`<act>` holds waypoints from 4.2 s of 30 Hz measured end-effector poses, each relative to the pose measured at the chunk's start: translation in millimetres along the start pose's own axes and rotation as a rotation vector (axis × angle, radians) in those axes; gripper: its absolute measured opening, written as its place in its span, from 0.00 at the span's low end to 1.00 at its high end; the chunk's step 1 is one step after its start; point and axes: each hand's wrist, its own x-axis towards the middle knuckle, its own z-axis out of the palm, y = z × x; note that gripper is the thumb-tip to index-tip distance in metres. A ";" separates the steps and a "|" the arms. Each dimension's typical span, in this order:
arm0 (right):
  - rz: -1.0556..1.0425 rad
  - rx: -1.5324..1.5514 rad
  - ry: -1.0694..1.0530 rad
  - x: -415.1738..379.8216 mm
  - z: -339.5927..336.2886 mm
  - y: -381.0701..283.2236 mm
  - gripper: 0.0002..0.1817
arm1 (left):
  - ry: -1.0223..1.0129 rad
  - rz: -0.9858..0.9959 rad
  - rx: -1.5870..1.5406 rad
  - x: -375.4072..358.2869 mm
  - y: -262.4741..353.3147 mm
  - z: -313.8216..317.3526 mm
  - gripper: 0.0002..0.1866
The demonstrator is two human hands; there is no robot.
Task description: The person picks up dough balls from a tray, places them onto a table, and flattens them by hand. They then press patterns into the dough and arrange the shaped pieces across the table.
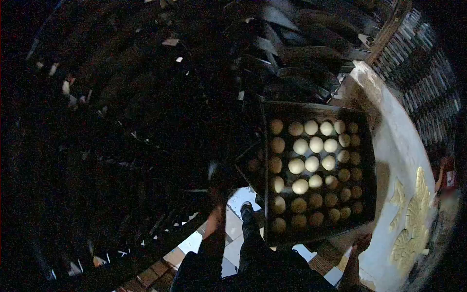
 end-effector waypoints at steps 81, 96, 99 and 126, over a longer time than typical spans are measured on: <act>-0.074 0.468 0.306 50.7 -127.6 215.9 0.08 | -0.716 0.032 1.103 -277.8 -703.9 382.6 0.19; 0.115 0.651 -0.034 -7.9 -145.6 182.1 0.08 | -0.671 -0.012 1.293 -407.6 -539.1 191.5 0.19; 0.211 1.070 -0.138 -22.6 -155.3 146.9 0.12 | -0.968 -0.155 1.348 -401.9 -543.5 176.1 0.20; 0.180 0.267 0.444 11.5 -132.8 241.2 0.19 | -1.070 0.162 1.675 -359.5 -567.0 256.4 0.20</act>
